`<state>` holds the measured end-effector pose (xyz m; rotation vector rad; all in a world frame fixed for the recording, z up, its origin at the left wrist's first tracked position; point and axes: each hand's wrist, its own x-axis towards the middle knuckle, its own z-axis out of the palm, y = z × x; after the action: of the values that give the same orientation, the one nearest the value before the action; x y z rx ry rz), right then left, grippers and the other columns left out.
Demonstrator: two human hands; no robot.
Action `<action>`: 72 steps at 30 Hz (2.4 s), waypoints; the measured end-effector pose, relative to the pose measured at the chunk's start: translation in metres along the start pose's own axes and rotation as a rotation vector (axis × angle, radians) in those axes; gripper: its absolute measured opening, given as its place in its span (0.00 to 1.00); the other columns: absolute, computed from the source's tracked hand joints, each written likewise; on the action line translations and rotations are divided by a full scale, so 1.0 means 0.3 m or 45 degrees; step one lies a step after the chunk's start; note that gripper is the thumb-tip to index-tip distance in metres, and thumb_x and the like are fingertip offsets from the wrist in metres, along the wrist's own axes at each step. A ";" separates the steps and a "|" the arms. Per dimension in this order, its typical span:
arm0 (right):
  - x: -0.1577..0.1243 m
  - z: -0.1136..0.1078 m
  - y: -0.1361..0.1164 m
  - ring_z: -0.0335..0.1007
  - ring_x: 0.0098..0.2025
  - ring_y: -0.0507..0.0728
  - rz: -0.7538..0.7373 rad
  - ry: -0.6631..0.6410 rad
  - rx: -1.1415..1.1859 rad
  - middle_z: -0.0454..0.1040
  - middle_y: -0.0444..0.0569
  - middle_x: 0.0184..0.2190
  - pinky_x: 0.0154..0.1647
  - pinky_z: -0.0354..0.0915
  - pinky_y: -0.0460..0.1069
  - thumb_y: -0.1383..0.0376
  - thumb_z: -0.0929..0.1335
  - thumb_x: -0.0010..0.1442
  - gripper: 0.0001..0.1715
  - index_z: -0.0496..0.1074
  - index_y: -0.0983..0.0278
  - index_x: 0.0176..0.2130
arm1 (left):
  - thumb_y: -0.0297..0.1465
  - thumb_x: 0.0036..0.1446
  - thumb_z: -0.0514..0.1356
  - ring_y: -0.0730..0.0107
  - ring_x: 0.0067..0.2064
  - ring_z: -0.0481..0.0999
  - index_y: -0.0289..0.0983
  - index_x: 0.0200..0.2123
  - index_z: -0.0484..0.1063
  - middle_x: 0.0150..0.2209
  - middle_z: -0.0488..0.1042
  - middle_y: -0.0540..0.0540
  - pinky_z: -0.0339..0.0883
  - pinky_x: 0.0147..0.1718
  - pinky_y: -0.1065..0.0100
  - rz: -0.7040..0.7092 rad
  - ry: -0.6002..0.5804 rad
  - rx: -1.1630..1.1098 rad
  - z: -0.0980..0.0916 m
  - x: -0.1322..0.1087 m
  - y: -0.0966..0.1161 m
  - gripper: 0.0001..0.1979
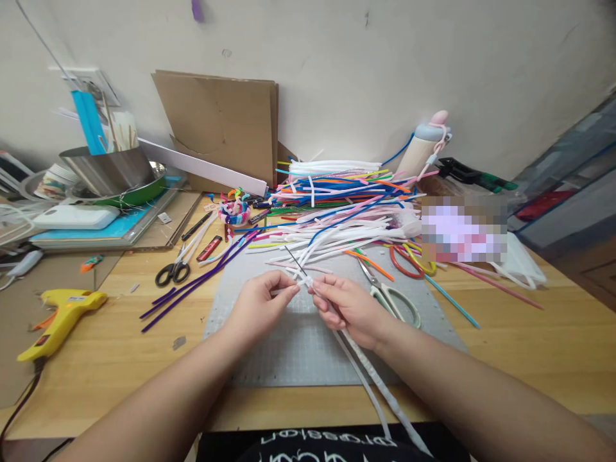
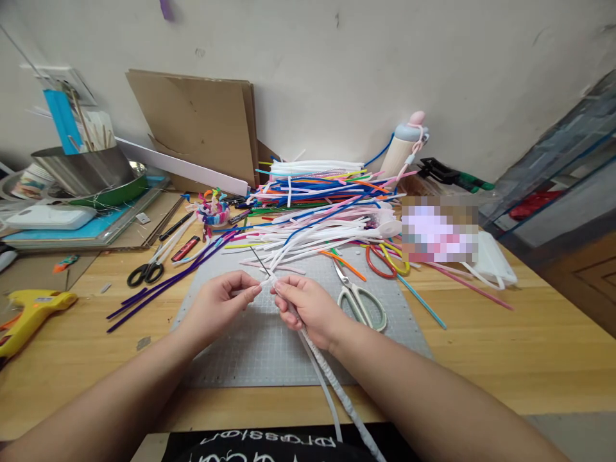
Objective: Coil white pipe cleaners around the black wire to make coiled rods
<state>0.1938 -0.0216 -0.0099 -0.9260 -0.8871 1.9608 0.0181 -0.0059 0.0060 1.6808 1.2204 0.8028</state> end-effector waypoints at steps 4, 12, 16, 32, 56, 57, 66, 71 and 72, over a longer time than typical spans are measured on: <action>0.002 -0.001 -0.002 0.44 0.13 0.41 0.022 0.071 -0.061 0.60 0.36 0.17 0.12 0.36 0.39 0.55 0.69 0.53 0.16 0.65 0.65 0.33 | 0.34 0.53 0.60 0.68 0.28 0.67 0.39 0.28 0.74 0.26 0.73 0.48 0.56 0.29 0.69 0.246 0.100 0.277 -0.016 -0.015 0.003 0.06; -0.018 0.017 0.009 0.60 0.23 0.49 -0.185 0.098 -0.959 0.68 0.43 0.21 0.23 0.55 0.44 0.63 0.66 0.55 0.11 0.75 0.64 0.37 | 0.31 0.52 0.62 0.64 0.32 0.69 0.39 0.27 0.74 0.26 0.74 0.47 0.56 0.37 0.65 0.695 -0.198 0.671 -0.103 -0.012 0.039 0.03; -0.053 0.030 -0.003 0.57 0.21 0.47 -0.038 -0.276 -0.920 0.65 0.40 0.20 0.22 0.56 0.43 0.64 0.65 0.57 0.11 0.74 0.65 0.37 | 0.33 0.51 0.63 0.68 0.29 0.70 0.38 0.25 0.74 0.25 0.74 0.48 0.60 0.33 0.68 0.449 -0.490 0.345 -0.172 -0.001 0.057 0.06; -0.020 -0.001 -0.034 0.43 0.11 0.40 -0.024 -0.034 0.062 0.62 0.36 0.19 0.09 0.35 0.39 0.60 0.69 0.54 0.10 0.69 0.64 0.35 | 0.36 0.58 0.56 0.73 0.27 0.66 0.35 0.25 0.70 0.22 0.68 0.51 0.59 0.28 0.72 0.269 -0.256 0.202 -0.059 0.015 -0.012 0.13; -0.054 0.023 -0.044 0.43 0.09 0.42 -0.131 -0.103 -0.117 0.62 0.33 0.15 0.06 0.39 0.38 0.59 0.69 0.52 0.13 0.61 0.61 0.34 | 0.32 0.56 0.59 0.74 0.28 0.69 0.34 0.26 0.72 0.25 0.72 0.50 0.63 0.28 0.72 0.403 -0.234 0.195 -0.071 0.000 0.008 0.09; -0.045 0.018 -0.044 0.43 0.09 0.43 -0.157 -0.033 -0.157 0.62 0.33 0.15 0.06 0.39 0.38 0.59 0.69 0.53 0.13 0.61 0.60 0.35 | 0.32 0.57 0.58 0.74 0.28 0.69 0.35 0.27 0.71 0.25 0.72 0.50 0.62 0.29 0.72 0.462 -0.223 0.270 -0.067 -0.004 0.010 0.08; -0.024 -0.004 -0.001 0.53 0.21 0.46 -0.320 0.053 -1.101 0.60 0.38 0.18 0.21 0.51 0.43 0.65 0.66 0.56 0.10 0.73 0.63 0.39 | 0.28 0.58 0.57 0.70 0.32 0.71 0.36 0.31 0.73 0.29 0.75 0.47 0.61 0.35 0.67 0.898 -0.203 0.739 -0.117 -0.017 0.037 0.06; -0.054 0.017 -0.004 0.56 0.20 0.45 -0.062 -0.366 -0.812 0.64 0.39 0.20 0.20 0.55 0.42 0.66 0.68 0.53 0.10 0.73 0.66 0.37 | 0.30 0.56 0.60 0.74 0.30 0.72 0.37 0.28 0.75 0.26 0.75 0.49 0.63 0.32 0.72 0.639 -0.561 0.467 -0.184 -0.008 0.059 0.06; -0.061 0.021 -0.008 0.56 0.18 0.45 0.013 -0.428 -0.694 0.64 0.39 0.20 0.18 0.55 0.41 0.65 0.69 0.53 0.10 0.73 0.66 0.37 | 0.31 0.56 0.60 0.74 0.29 0.73 0.36 0.28 0.75 0.26 0.76 0.49 0.63 0.31 0.73 0.569 -0.630 0.385 -0.183 -0.008 0.061 0.07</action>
<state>0.1972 -0.0379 0.0004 -0.9014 -1.6686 1.9481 -0.0236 0.0049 0.0449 2.2764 0.6499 0.4180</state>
